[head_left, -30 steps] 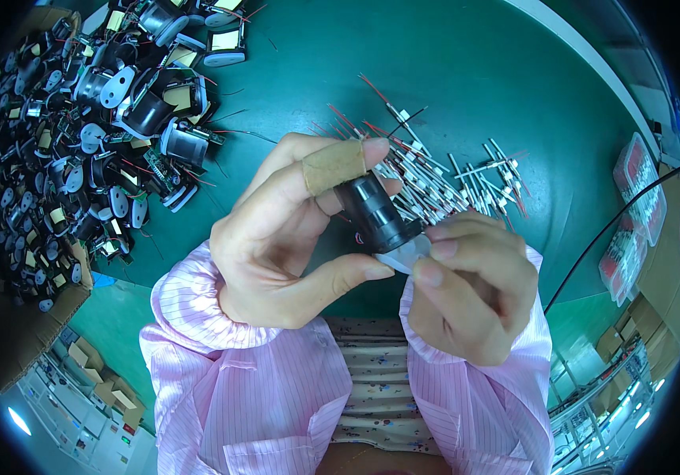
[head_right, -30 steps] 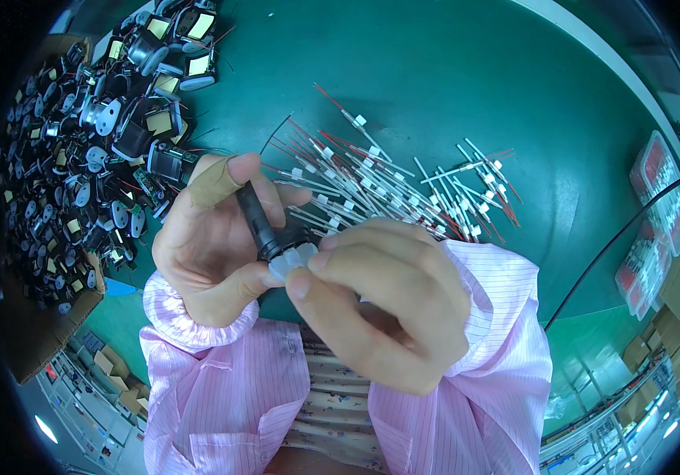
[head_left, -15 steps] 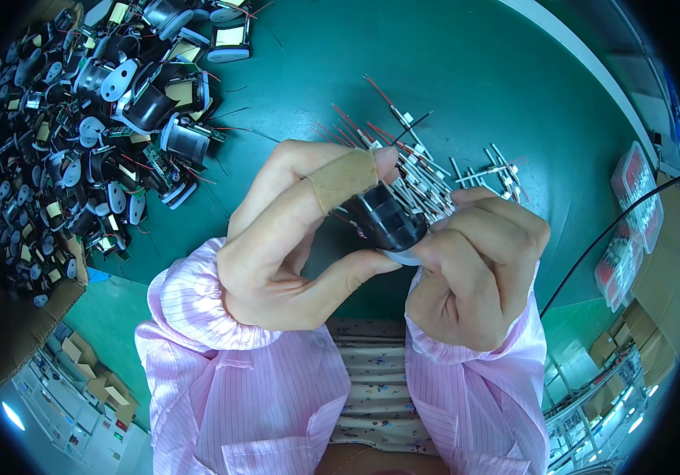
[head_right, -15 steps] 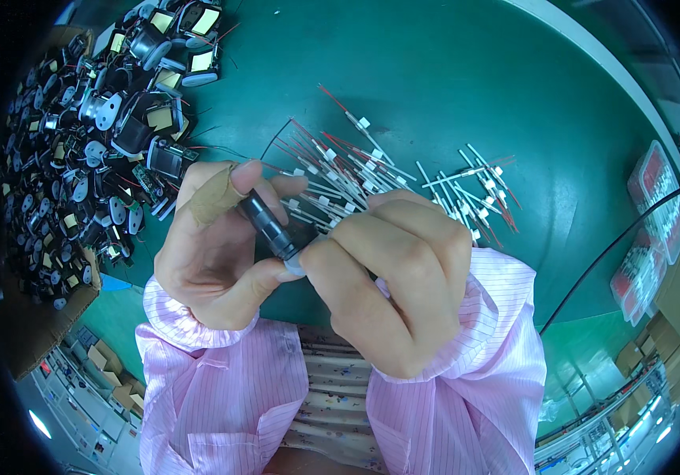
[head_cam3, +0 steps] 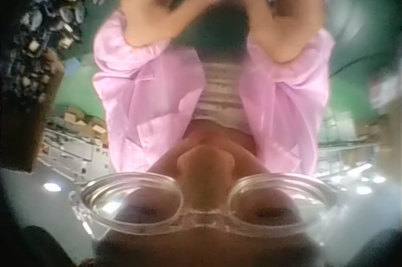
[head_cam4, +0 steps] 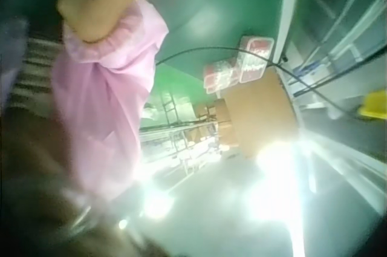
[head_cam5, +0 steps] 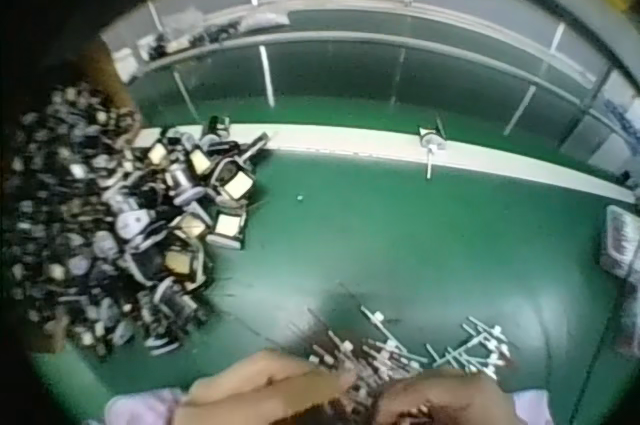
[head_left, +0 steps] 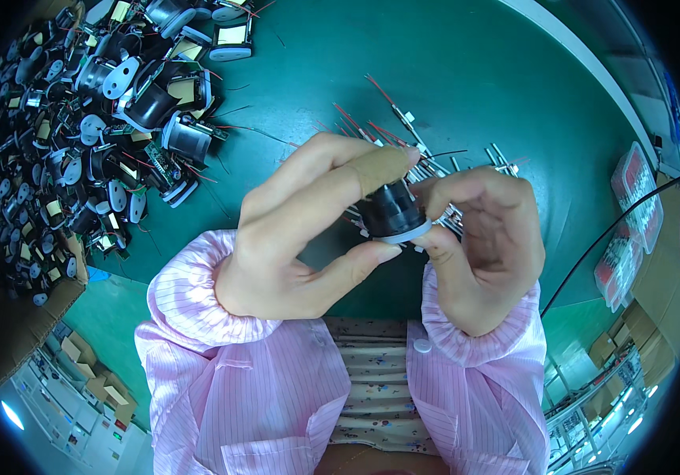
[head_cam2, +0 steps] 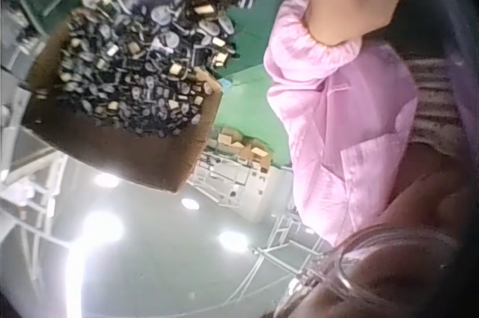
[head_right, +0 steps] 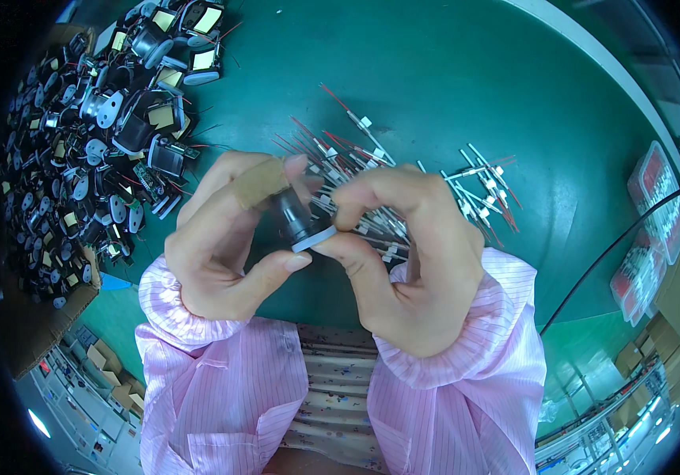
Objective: Assembling electronic components by inserting internal parts and wires into plastic housings on a production line.
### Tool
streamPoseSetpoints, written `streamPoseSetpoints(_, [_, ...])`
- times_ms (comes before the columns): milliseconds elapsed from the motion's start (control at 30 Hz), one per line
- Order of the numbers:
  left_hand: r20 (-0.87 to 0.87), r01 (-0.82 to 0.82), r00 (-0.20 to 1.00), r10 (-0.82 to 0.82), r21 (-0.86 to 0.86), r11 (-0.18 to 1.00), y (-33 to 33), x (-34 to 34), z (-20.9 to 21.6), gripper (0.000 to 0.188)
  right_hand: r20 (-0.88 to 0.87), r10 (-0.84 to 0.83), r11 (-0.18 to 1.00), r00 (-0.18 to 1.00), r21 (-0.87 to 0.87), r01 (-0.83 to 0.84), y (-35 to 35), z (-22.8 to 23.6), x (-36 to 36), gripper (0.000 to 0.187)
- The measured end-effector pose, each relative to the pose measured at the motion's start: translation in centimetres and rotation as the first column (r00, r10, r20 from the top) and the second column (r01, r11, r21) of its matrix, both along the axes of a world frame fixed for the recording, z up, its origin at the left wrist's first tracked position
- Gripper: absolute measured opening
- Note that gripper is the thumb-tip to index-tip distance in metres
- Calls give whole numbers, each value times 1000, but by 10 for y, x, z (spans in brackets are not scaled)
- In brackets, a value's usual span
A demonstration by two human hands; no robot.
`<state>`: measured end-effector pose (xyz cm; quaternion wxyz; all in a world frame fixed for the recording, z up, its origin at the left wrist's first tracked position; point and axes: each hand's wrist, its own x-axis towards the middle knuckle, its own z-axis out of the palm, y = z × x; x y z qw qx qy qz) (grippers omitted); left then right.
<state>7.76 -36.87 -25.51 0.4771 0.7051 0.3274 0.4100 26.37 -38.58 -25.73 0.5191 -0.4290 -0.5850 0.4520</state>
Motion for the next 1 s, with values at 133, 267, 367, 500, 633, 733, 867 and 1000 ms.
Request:
streamPoseSetpoints(133, [350,144,937,9,-408,902,-1,5,-2,60,-211,184,933,960,-271,-238,3,15,6,17])
streamPoseSetpoints(267, [345,78,923,171,-601,795,-7,11,2,58,-393,128,859,911,-415,-300,0,12,5,16])
streamPoseSetpoints(367, [342,98,924,172,-646,757,-7,9,4,57,-421,86,845,903,-449,-290,-1,17,2,17])
streamPoseSetpoints(500, [313,66,931,189,-653,754,-9,10,3,58,-396,73,845,915,-462,-267,-1,18,1,17])
streamPoseSetpoints(633, [300,56,929,217,-693,719,-10,11,3,59,-398,82,834,914,-475,-281,-2,16,1,15])
streamPoseSetpoints(733, [245,14,947,209,-680,733,-12,13,2,59,-356,73,810,932,-524,-263,-1,19,2,12])
streamPoseSetpoints(867, [274,59,955,114,-551,832,-17,10,-6,60,-275,110,845,955,-481,-236,0,17,3,10])
streamPoseSetpoints(1000, [270,3,953,136,-457,890,-17,13,-12,60,-193,101,874,976,-452,-180,-1,17,3,9])
